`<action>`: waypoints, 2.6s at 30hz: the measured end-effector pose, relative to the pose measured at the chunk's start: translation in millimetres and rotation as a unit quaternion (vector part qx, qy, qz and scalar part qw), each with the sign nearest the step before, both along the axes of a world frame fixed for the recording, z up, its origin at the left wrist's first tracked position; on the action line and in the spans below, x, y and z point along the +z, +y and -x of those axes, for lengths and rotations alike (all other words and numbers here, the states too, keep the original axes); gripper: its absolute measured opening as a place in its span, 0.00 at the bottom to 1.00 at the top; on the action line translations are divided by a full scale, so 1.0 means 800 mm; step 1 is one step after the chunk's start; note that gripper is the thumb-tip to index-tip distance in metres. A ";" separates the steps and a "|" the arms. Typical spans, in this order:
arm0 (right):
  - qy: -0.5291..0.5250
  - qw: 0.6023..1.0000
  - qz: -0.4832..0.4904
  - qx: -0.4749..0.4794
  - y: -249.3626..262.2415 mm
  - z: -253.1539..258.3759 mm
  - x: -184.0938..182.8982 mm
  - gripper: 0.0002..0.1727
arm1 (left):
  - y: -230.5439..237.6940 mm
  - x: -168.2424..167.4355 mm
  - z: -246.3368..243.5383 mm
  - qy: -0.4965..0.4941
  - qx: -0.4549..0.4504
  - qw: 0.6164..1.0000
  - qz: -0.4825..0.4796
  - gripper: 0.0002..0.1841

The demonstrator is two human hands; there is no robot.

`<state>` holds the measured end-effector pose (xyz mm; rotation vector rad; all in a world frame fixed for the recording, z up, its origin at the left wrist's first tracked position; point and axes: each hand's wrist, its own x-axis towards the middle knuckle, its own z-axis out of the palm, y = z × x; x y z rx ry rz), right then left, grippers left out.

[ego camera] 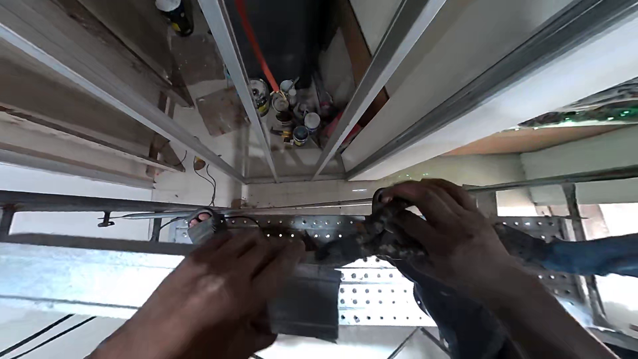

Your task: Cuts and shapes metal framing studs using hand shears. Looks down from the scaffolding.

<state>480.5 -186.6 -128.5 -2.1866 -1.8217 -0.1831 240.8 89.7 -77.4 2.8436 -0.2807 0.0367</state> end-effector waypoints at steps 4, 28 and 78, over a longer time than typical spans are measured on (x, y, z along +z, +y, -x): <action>0.098 0.991 0.083 -0.040 -0.018 -0.002 0.008 0.15 | 0.020 -0.001 0.007 -0.003 0.024 0.998 -0.061 0.39; 0.401 0.875 0.270 0.015 -0.027 0.045 0.001 0.12 | 0.021 -0.018 0.002 0.079 0.006 0.994 -0.070 0.42; 0.565 0.800 0.143 -0.142 0.092 0.109 0.007 0.19 | 0.096 -0.026 -0.112 -0.280 0.405 0.470 0.732 0.25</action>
